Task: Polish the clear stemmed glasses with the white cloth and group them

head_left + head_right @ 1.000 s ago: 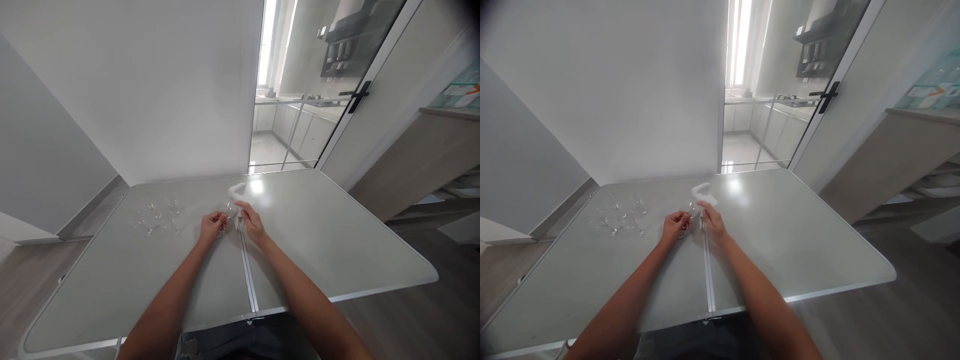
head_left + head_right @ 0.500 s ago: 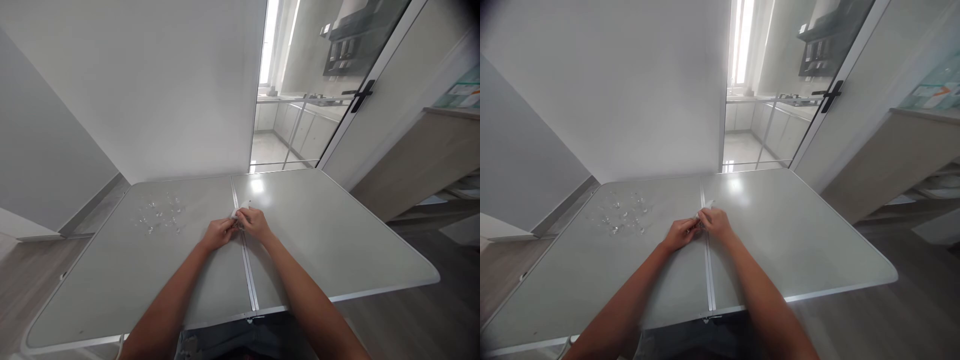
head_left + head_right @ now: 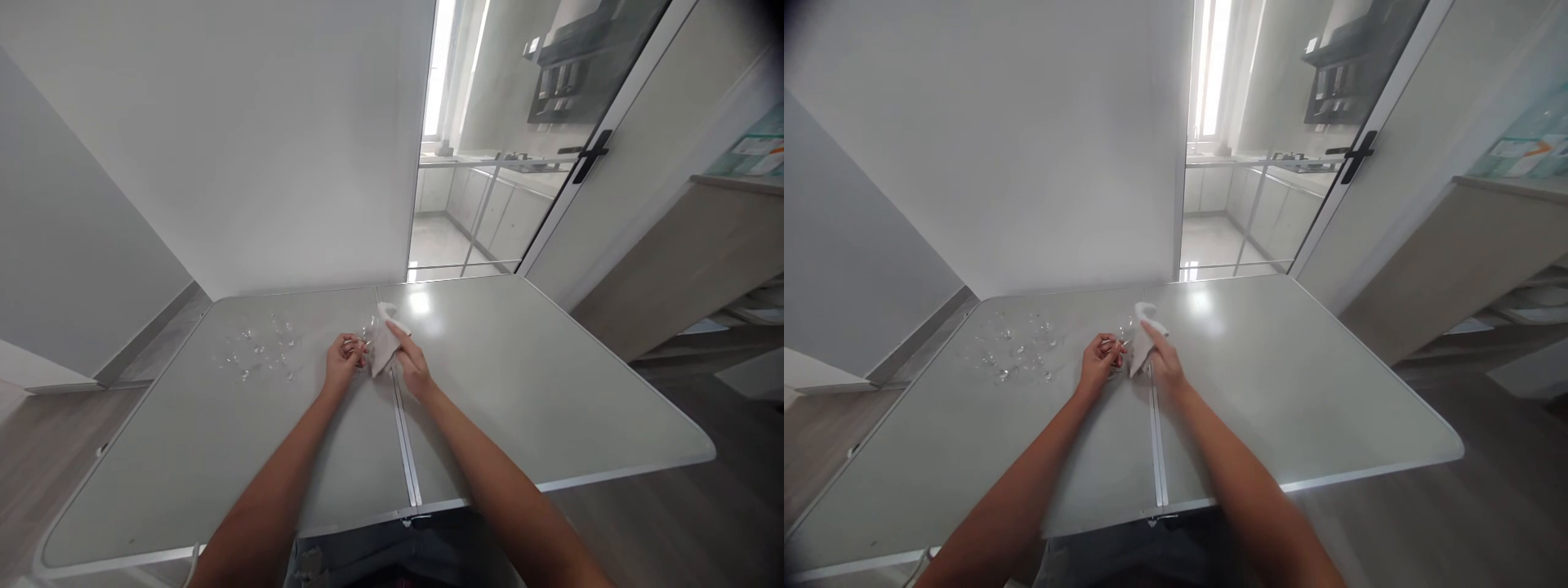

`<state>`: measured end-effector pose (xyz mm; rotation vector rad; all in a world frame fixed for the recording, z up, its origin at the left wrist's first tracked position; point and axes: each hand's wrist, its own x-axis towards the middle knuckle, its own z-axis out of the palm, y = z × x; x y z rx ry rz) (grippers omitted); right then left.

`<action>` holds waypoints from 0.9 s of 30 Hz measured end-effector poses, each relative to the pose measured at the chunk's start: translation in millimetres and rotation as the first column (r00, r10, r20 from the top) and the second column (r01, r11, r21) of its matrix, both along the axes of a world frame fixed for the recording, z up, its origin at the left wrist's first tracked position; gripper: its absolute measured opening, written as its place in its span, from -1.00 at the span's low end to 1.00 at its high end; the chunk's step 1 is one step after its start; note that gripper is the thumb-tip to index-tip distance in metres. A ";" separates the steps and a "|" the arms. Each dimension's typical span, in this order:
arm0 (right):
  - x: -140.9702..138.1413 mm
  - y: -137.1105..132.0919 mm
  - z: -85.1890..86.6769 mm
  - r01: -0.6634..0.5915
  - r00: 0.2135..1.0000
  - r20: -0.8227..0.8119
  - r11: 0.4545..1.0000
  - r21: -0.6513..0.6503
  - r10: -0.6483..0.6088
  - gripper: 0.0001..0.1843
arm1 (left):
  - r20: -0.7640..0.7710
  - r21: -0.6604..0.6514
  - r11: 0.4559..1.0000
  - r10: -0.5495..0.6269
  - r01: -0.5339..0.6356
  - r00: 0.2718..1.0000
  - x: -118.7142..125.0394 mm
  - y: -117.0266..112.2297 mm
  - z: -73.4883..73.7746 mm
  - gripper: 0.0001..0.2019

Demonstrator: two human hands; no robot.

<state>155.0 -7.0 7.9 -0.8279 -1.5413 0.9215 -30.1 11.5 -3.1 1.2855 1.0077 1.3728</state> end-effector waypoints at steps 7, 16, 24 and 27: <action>5.1 8.3 0.5 -0.090 0.818 0.530 0.862 0.499 -0.221 -0.39 | -0.470 0.275 0.958 0.063 0.078 0.881 -4.6 -8.9 0.7 -0.81; 13.5 9.8 8.8 0.062 0.996 -0.046 0.976 -0.209 -0.074 -0.71 | -0.514 0.317 0.925 -0.016 0.207 0.858 -0.7 -15.5 -5.0 -0.88; -3.9 14.4 -1.1 -0.204 0.756 -0.634 0.861 -0.465 -0.163 -0.68 | -0.085 0.066 0.978 -0.192 0.197 0.978 4.6 -7.2 2.3 -0.65; -6.8 15.3 -6.6 -0.167 0.720 -0.664 0.879 -0.448 -0.202 -0.64 | 0.002 0.027 0.982 -0.186 0.186 0.983 6.2 -4.8 1.3 -0.62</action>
